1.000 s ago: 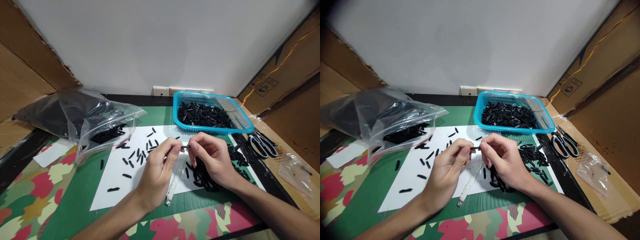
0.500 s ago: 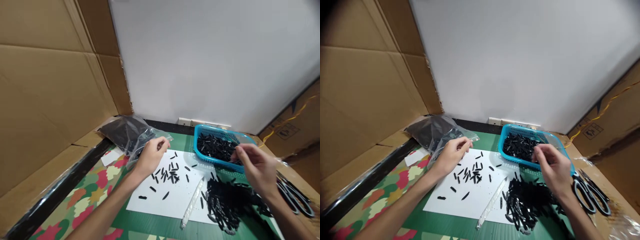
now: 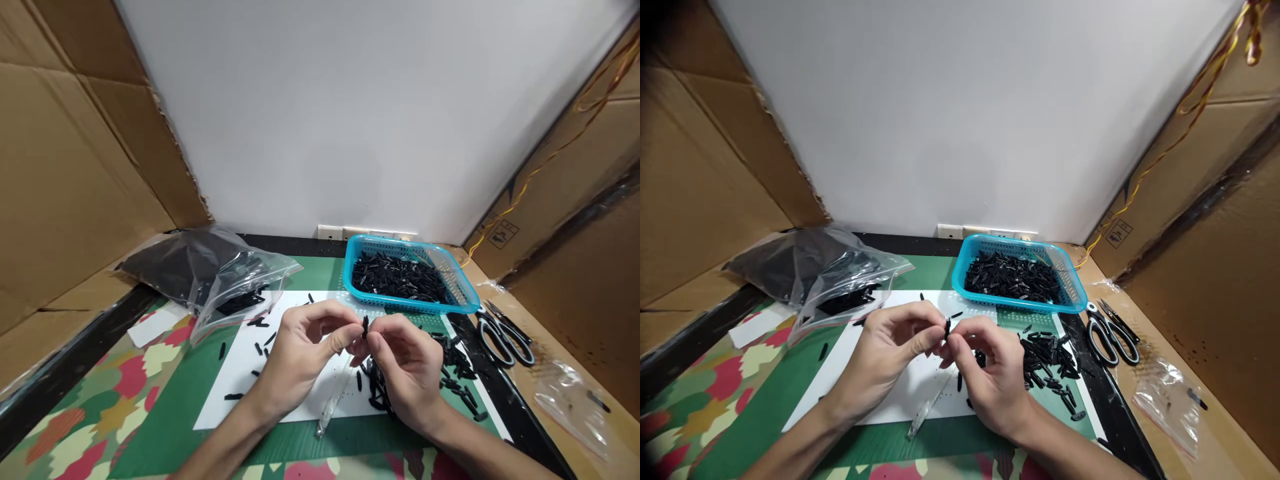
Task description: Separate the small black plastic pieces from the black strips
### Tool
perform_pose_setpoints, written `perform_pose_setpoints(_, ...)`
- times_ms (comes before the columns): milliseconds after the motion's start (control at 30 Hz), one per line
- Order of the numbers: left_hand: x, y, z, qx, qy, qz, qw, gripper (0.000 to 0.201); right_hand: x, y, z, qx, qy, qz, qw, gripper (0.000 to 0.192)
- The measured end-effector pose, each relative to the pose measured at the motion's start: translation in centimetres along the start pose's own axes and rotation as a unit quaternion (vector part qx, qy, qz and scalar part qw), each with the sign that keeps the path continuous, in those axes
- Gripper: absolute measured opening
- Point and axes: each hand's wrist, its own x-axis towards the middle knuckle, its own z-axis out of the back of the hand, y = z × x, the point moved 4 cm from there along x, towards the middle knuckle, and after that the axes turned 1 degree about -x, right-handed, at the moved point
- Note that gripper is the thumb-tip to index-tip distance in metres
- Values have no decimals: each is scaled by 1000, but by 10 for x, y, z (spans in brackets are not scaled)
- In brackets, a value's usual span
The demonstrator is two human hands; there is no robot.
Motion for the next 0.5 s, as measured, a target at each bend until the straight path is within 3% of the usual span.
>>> perform_pose_setpoints(200, 13, 11, 6, 37, -3, 14, 999, 5, 14, 1, 6, -29, 44, -45, 998, 14)
perform_pose_setpoints(333, 14, 24, 8, 73, -19, 32, 997, 9, 18, 0, 15, -104, 33, -59, 992, 18)
perform_pose_setpoints(500, 6, 30, 11, 189, -40, -46, 980, 11, 20, -5, 16, -144, 59, -95, 983, 20)
